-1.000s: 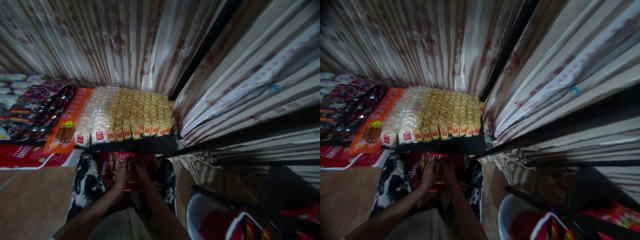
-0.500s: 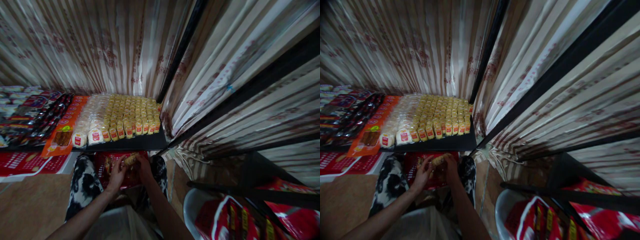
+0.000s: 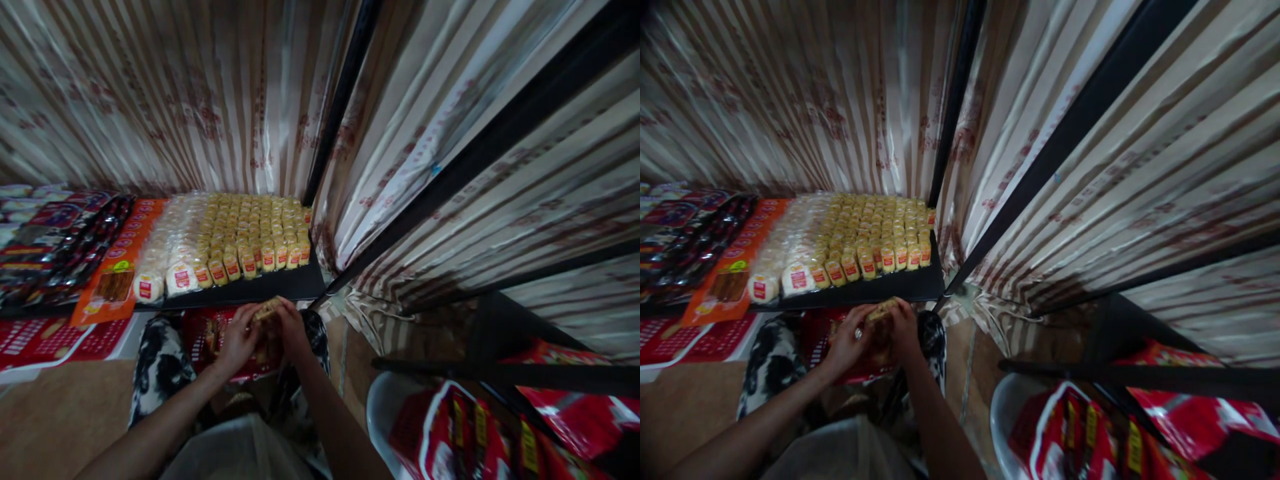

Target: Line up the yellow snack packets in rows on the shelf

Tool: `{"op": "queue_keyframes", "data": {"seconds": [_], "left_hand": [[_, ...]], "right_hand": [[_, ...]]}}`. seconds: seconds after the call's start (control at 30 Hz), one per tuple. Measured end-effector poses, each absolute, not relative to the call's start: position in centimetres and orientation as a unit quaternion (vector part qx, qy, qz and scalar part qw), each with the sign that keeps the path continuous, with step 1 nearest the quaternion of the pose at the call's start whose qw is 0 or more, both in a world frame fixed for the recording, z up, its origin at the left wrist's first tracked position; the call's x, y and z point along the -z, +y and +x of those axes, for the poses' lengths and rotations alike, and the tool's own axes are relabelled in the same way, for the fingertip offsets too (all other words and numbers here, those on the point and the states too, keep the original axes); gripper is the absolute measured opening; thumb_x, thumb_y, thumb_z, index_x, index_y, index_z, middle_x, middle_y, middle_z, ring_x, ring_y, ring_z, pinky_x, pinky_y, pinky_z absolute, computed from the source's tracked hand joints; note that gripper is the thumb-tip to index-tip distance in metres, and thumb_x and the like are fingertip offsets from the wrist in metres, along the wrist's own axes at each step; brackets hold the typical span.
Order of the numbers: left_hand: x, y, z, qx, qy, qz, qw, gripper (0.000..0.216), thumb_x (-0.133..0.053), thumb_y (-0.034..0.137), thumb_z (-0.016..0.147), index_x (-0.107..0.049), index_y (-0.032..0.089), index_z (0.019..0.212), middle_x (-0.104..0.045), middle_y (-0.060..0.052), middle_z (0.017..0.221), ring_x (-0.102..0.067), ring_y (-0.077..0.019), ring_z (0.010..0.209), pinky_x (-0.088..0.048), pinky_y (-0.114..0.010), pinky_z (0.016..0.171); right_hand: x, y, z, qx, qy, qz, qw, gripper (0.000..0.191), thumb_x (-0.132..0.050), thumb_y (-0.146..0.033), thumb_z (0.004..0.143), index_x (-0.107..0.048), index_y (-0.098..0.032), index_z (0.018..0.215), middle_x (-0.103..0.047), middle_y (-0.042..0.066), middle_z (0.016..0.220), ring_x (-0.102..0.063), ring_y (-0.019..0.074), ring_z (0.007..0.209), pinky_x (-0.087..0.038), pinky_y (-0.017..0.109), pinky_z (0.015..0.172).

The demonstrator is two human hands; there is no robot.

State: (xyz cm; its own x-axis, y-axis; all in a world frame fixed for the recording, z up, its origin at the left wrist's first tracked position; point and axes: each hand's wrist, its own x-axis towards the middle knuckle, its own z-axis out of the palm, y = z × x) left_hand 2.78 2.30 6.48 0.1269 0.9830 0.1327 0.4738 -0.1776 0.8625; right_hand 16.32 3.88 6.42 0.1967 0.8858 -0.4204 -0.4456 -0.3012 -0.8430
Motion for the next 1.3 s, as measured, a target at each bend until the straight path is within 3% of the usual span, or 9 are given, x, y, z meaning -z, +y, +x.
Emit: {"op": "queue_keyframes", "data": {"seconds": [0.13, 0.23, 0.37, 0.47, 0.6, 0.87, 1.0, 1.13, 1.3], "left_hand": [[-7.8, 4.0, 3.1, -0.376, 0.567, 0.607, 0.410, 0.034, -0.051, 0.037, 0.080, -0.060, 0.018, 0.107, -0.065, -0.007, 0.103, -0.061, -0.0200, 0.094, -0.048, -0.036, 0.087], [-8.8, 5.4, 3.5, -0.383, 0.563, 0.529, 0.507, 0.040, -0.053, 0.042, 0.077, -0.058, 0.015, 0.105, -0.068, -0.004, 0.083, -0.063, -0.0167, 0.075, -0.050, -0.029, 0.072], [-10.1, 6.7, 4.0, -0.382, 0.532, 0.444, 0.612, 0.039, -0.057, 0.045, 0.073, -0.058, 0.013, 0.096, -0.062, 0.002, 0.059, -0.057, -0.0114, 0.052, -0.044, -0.022, 0.053], [-10.9, 7.2, 4.3, -0.368, 0.520, 0.416, 0.649, 0.042, -0.060, 0.051, 0.070, -0.058, 0.013, 0.089, -0.058, 0.003, 0.054, -0.053, -0.0098, 0.047, -0.040, -0.020, 0.048], [-11.3, 7.9, 4.6, -0.344, 0.511, 0.417, 0.668, 0.045, -0.060, 0.057, 0.070, -0.058, 0.014, 0.083, -0.060, 0.000, 0.059, -0.055, -0.0099, 0.050, -0.041, -0.020, 0.049], [-10.8, 10.7, 4.3, -0.307, 0.536, 0.552, 0.560, 0.032, -0.066, 0.041, 0.063, -0.063, 0.016, 0.082, -0.063, 0.001, 0.067, -0.057, -0.0134, 0.064, -0.043, -0.024, 0.060], [-11.1, 10.8, 5.3, -0.305, 0.543, 0.488, 0.612, 0.041, -0.068, 0.040, 0.058, -0.059, 0.016, 0.090, -0.061, 0.002, 0.065, -0.057, -0.0132, 0.062, -0.043, -0.024, 0.059], [-10.6, 10.6, 6.7, -0.350, 0.529, 0.442, 0.634, 0.045, -0.068, 0.044, 0.057, -0.056, 0.017, 0.090, -0.065, -0.001, 0.077, -0.060, -0.0140, 0.069, -0.047, -0.027, 0.067], [-11.0, 12.6, 6.9, -0.323, 0.530, 0.572, 0.536, 0.042, -0.065, 0.044, 0.061, -0.062, 0.017, 0.093, -0.067, -0.005, 0.090, -0.059, -0.0155, 0.071, -0.047, -0.030, 0.070]], "right_hand": [[-7.0, 4.6, 16.9, -0.630, -0.156, -0.519, 0.556, 0.032, -0.068, -0.045, 0.064, -0.064, -0.020, 0.083, -0.067, 0.000, 0.076, -0.062, 0.0137, 0.065, -0.049, 0.023, 0.057], [-7.4, 5.2, 17.5, -0.636, -0.126, -0.506, 0.569, 0.037, -0.070, -0.043, 0.063, -0.063, -0.020, 0.091, -0.068, 0.000, 0.077, -0.062, 0.0109, 0.060, -0.049, 0.021, 0.057], [-7.9, 5.3, 18.2, -0.629, -0.158, -0.497, 0.577, 0.052, -0.072, -0.040, 0.064, -0.058, -0.021, 0.110, -0.069, 0.000, 0.083, -0.063, 0.0107, 0.066, -0.049, 0.020, 0.059], [-7.9, 5.3, 18.5, -0.626, -0.199, -0.477, 0.584, 0.049, -0.071, -0.041, 0.067, -0.059, -0.021, 0.110, -0.069, 0.000, 0.087, -0.063, 0.0108, 0.070, -0.049, 0.019, 0.062], [-7.5, 5.5, 18.5, -0.617, -0.186, -0.471, 0.602, 0.041, -0.071, -0.042, 0.067, -0.062, -0.019, 0.099, -0.069, 0.000, 0.085, -0.062, 0.0101, 0.069, -0.048, 0.019, 0.062], [-8.0, 6.6, 19.0, -0.589, -0.205, -0.493, 0.607, 0.047, -0.071, -0.044, 0.067, -0.061, -0.019, 0.105, -0.068, -0.001, 0.077, -0.060, 0.0100, 0.063, -0.046, 0.020, 0.058], [-8.5, 7.2, 19.0, -0.573, -0.216, -0.467, 0.638, 0.052, -0.074, -0.040, 0.064, -0.058, -0.020, 0.109, -0.068, 0.001, 0.088, -0.063, 0.0134, 0.076, -0.049, 0.024, 0.070], [-8.3, 7.6, 18.3, -0.578, -0.247, -0.431, 0.648, 0.042, -0.070, -0.038, 0.068, -0.060, -0.021, 0.104, -0.068, 0.003, 0.096, -0.064, 0.0184, 0.087, -0.048, 0.030, 0.083], [-8.1, 8.2, 19.0, -0.538, -0.298, -0.454, 0.645, 0.035, -0.064, -0.041, 0.074, -0.063, -0.022, 0.104, -0.069, 0.003, 0.097, -0.063, 0.0197, 0.090, -0.048, 0.032, 0.086]]}}
